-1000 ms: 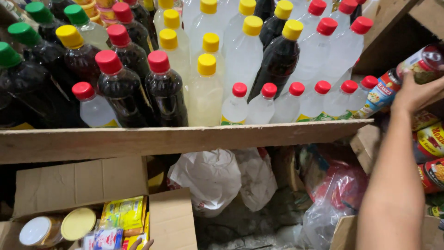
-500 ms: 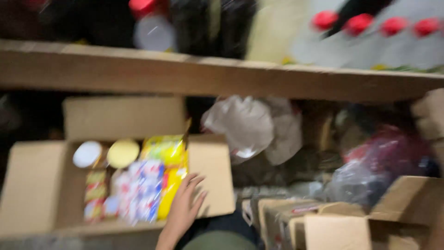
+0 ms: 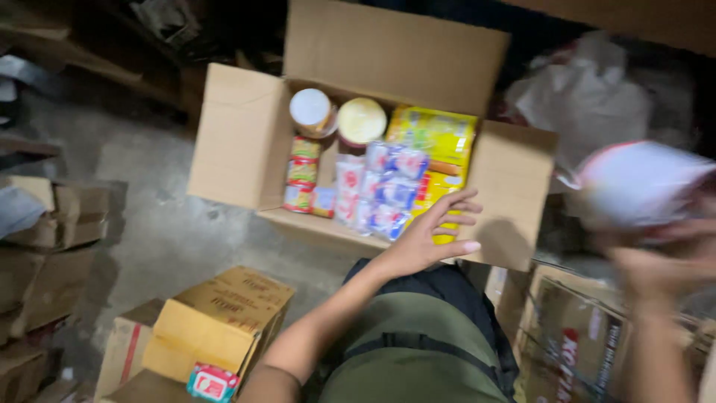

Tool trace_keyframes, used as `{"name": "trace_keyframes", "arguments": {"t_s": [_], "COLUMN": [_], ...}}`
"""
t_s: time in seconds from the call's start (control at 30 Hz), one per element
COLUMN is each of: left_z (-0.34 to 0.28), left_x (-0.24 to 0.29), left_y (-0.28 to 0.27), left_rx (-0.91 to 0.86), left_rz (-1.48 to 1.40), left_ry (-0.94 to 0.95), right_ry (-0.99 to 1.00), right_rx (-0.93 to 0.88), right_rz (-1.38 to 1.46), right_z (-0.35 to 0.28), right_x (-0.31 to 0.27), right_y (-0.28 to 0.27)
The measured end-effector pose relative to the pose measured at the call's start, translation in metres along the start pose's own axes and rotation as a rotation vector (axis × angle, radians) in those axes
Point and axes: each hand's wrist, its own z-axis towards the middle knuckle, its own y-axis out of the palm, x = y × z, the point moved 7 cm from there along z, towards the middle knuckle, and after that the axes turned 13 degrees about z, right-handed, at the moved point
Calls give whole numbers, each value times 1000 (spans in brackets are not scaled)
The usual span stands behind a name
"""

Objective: The recorder picks various grocery items from shelves and packs them into a cardboard box, then closes and tapes the box.

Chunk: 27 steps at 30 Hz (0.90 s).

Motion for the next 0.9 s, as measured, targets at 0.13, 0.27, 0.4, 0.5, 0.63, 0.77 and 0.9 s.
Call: {"name": "trace_keyframes", "arguments": {"t_s": [0.13,0.27,0.4,0.5,0.63,0.77,0.9], "left_z": [-13,-30,-49,-62,-66,-53,-32], "left_x": [3,-34,-87,-102,-131,-190,-213], "left_y": [-51,-105,-179,-235,-281,-290,-268], "left_rx": [94,283,407,598,763,721,727], "left_rz": [-129,74,-1,407,1035,1085,1239], "left_ry": [21,103,-35,-168,-345,-427,-259], "right_ry": [25,180,155,167,266,346,332], "right_rx": [-82,-174,-325,-390,-430,-436,-368], "right_rz": [69,236,353,357,304,293,221], "right_z": [-8,-26,4,6,-4,-11,-16], "right_x": [-129,-172,-230,-230,-209,-193,-183], "right_y": [160,253,299,310,311,303,292]}}
